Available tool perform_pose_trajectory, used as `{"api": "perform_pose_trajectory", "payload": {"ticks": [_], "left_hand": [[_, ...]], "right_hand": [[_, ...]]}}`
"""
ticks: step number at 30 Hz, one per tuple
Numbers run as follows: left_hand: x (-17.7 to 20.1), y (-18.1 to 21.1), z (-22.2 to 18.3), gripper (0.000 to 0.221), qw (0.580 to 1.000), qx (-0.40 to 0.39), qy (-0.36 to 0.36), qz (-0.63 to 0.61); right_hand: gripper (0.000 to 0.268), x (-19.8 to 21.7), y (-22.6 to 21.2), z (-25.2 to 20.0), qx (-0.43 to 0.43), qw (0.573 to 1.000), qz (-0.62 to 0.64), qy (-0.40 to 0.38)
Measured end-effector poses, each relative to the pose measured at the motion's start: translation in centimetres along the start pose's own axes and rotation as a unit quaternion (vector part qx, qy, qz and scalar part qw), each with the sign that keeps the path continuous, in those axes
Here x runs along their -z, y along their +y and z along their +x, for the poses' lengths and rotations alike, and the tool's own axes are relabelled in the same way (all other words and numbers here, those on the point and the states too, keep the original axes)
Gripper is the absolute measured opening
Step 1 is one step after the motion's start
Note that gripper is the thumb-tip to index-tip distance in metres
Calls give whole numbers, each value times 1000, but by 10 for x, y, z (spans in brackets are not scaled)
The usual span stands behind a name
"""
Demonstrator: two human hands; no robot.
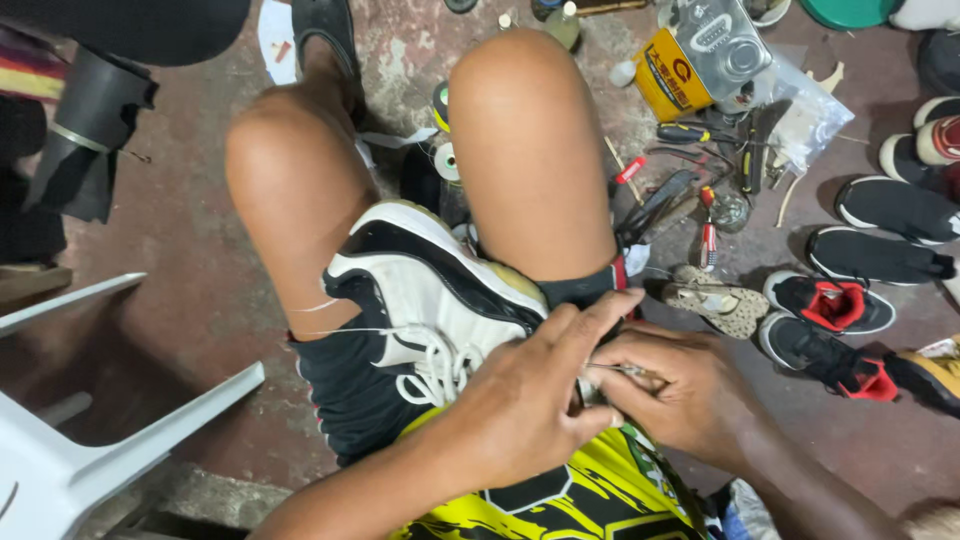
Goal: The person stitches the sole of a sneaker using a needle and thread, pulling the thread through the material and tying knots.
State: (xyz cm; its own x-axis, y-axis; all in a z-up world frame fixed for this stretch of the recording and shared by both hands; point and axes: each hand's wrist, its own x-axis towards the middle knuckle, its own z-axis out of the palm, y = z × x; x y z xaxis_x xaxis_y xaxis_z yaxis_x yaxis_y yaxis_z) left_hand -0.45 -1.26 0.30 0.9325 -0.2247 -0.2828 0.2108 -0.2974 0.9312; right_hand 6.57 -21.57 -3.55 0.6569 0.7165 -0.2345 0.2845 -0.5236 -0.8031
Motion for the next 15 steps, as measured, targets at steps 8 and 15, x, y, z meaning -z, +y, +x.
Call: {"api": "perform_pose_trajectory", "payload": {"ticks": [8,15], "left_hand": [[7,3,-2,100,999,34,-34,-20],[7,2,0,95,1000,11,-11,-14]], "right_hand": [[16,119,220,-14,-220,892,-393,35],[27,160,266,-62,-347,823,-448,-47]]}}
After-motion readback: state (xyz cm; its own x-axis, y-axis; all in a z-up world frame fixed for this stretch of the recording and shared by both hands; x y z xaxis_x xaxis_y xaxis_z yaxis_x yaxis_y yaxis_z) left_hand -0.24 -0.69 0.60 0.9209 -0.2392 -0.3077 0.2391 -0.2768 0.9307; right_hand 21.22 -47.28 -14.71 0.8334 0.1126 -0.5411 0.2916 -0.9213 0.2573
